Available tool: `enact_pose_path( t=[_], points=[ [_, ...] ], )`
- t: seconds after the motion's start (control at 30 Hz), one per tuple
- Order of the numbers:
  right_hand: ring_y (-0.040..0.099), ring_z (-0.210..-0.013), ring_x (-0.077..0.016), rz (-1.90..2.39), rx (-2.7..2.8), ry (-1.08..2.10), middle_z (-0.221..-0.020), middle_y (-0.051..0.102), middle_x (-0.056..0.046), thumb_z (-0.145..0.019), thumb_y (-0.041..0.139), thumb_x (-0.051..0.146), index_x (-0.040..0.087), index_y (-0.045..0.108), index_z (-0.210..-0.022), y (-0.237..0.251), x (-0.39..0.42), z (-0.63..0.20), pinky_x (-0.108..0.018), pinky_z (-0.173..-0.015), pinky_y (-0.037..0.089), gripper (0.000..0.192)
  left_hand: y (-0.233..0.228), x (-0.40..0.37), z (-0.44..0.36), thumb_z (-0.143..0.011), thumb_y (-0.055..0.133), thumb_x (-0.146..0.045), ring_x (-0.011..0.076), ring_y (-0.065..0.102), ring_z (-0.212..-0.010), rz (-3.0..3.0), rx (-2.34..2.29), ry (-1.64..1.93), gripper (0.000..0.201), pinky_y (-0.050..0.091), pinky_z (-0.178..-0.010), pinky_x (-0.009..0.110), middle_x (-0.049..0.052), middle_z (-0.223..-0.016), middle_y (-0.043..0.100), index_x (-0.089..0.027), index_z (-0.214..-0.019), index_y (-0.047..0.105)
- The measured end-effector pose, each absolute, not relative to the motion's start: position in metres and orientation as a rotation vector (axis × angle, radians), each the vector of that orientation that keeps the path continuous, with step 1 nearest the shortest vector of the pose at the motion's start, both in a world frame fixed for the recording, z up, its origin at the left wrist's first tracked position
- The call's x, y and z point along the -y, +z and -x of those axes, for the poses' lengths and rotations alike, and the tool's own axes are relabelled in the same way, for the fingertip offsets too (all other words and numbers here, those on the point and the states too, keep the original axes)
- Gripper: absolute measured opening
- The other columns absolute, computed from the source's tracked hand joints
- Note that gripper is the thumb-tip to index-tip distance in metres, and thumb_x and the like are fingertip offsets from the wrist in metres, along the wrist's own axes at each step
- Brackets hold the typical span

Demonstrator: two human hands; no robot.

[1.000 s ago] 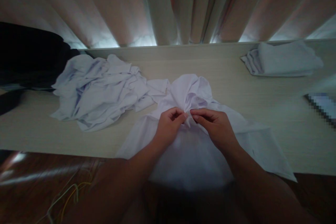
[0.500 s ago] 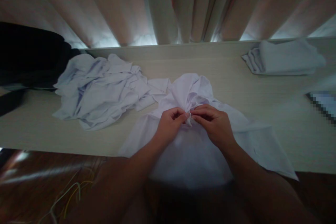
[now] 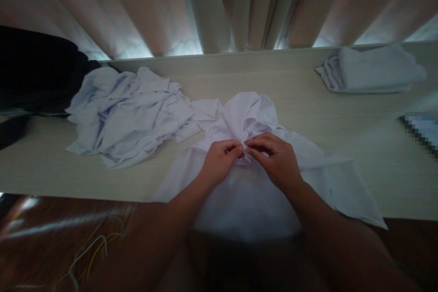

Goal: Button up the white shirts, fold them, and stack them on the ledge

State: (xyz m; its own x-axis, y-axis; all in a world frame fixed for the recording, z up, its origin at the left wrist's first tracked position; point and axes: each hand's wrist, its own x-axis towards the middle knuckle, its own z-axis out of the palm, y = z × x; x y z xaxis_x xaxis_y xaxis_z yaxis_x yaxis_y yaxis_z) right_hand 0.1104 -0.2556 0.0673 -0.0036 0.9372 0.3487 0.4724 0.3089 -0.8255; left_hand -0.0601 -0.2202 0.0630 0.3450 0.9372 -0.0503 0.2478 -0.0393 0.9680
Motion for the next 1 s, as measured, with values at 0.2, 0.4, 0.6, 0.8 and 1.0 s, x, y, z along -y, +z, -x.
enact_pose_path(
  t=[0.2, 0.4, 0.6, 0.8, 1.0],
  points=[
    [0.067, -0.084, -0.0186, 1.301, 1.624, 0.574, -0.090, 0.072, -0.003, -0.087, 0.069, 0.025, 0.025, 0.076, -0.092, 0.066, 0.257, -0.109, -0.033, -0.076, 0.055, 0.008, 0.065, 0.225, 0.059, -0.089, 0.057, -0.033, 0.0154, 0.062, -0.067, -1.548, -1.097, 0.855, 0.029, 0.050, -0.070, 0.028, 0.002, -0.068, 0.070, -0.019, -0.069, 0.071],
    [0.066, -0.085, -0.0201, 1.302, 1.701, 0.519, -0.092, 0.071, -0.005, -0.088, 0.067, 0.024, 0.025, 0.075, -0.094, 0.060, 0.257, -0.106, -0.036, -0.080, 0.055, 0.010, 0.067, 0.227, 0.058, -0.087, 0.059, -0.029, 0.0148, 0.059, -0.064, -1.602, -1.168, 0.834, 0.025, 0.046, -0.063, 0.025, 0.001, -0.066, 0.068, -0.019, -0.069, 0.072],
    [0.066, -0.084, -0.0193, 1.300, 1.663, 0.588, -0.092, 0.071, -0.005, -0.089, 0.067, 0.031, 0.025, 0.075, -0.095, 0.061, 0.258, -0.105, -0.035, -0.078, 0.056, 0.012, 0.066, 0.225, 0.059, -0.089, 0.056, -0.027, 0.0139, 0.056, -0.063, -1.627, -1.173, 0.773, 0.025, 0.042, -0.059, 0.024, -0.001, -0.064, 0.064, -0.018, -0.070, 0.069],
    [0.067, -0.078, -0.0172, 1.284, 1.417, 0.978, -0.087, 0.071, -0.003, -0.083, 0.072, 0.030, 0.022, 0.073, -0.092, 0.062, 0.254, -0.111, -0.032, -0.071, 0.055, 0.012, 0.062, 0.226, 0.059, -0.094, 0.050, -0.031, 0.0140, 0.054, -0.063, -1.653, -1.126, 0.707, 0.026, 0.039, -0.059, 0.025, -0.002, -0.066, 0.059, -0.019, -0.074, 0.062],
    [0.062, -0.062, -0.0130, 1.235, 1.255, 1.184, -0.075, 0.065, 0.002, -0.078, 0.075, 0.029, 0.021, 0.062, -0.087, 0.060, 0.250, -0.117, -0.027, -0.058, 0.052, 0.018, 0.056, 0.234, 0.055, -0.098, 0.043, -0.030, 0.0160, 0.052, -0.071, -1.840, -1.048, 0.682, 0.023, 0.038, -0.066, 0.029, -0.001, -0.074, 0.055, -0.021, -0.078, 0.052]
  ],
)
